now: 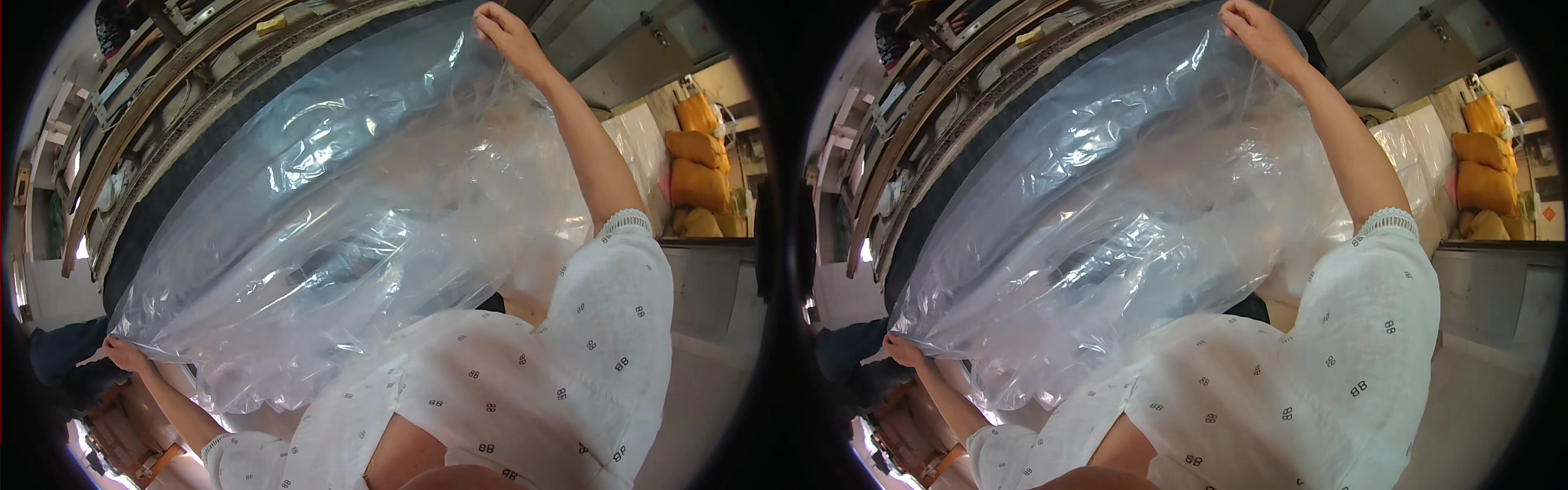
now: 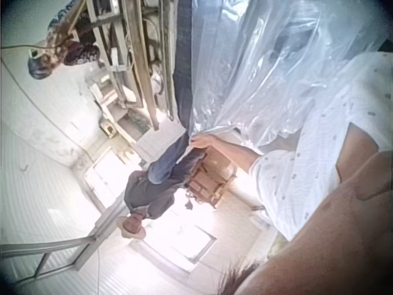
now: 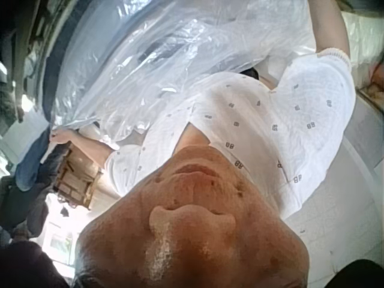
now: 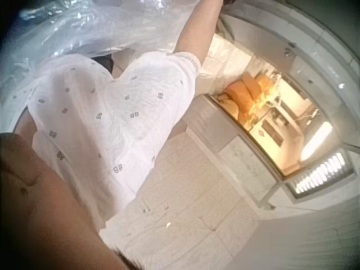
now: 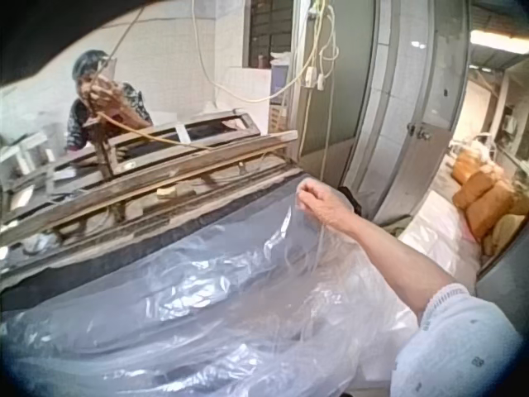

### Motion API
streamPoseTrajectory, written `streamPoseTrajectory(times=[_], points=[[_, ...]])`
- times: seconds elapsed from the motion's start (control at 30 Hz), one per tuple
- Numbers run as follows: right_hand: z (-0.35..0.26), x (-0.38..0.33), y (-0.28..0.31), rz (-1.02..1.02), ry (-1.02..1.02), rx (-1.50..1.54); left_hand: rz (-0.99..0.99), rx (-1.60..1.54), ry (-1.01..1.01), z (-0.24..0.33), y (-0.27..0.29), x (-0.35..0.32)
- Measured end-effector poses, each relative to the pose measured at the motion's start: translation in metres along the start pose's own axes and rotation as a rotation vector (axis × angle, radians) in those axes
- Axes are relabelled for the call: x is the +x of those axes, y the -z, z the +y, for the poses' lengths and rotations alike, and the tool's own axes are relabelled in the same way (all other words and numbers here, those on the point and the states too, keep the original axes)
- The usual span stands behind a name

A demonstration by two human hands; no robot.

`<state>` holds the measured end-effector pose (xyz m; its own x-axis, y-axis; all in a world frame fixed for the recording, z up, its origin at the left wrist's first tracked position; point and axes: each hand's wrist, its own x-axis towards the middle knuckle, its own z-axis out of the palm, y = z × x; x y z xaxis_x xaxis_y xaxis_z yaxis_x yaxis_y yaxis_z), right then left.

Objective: The recorder is wrapping a large, curved industrial component with a large plastic sheet.

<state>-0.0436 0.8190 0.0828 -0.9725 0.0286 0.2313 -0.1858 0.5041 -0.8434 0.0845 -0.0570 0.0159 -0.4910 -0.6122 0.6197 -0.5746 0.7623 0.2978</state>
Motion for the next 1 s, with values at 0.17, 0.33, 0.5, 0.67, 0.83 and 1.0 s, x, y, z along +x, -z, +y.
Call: streamPoseTrajectory(times=[0.17,0.33,0.5,0.67,0.83,1.0], points=[[0.026,0.066,-0.051,0.124,0.381,-0.677,0.157,-0.104,-0.006,-0.055,-0.003,0.011],[0.038,0.070,-0.060,0.061,0.405,-0.639,-0.049,-0.633,0.383,-0.048,0.088,-0.004],[0.045,0.076,-0.069,0.031,0.317,-0.454,-0.116,-0.505,0.203,-0.076,0.154,-0.030],[0.041,0.087,-0.062,-0.109,0.338,-0.215,-0.220,-0.642,0.275,-0.116,0.149,-0.040],[0.012,0.119,0.030,0.114,0.232,0.050,-0.299,-0.989,0.473,-0.048,0.098,0.016],[0.005,0.159,0.043,0.354,0.090,0.092,-0.095,-1.289,0.438,0.019,0.061,0.047]])
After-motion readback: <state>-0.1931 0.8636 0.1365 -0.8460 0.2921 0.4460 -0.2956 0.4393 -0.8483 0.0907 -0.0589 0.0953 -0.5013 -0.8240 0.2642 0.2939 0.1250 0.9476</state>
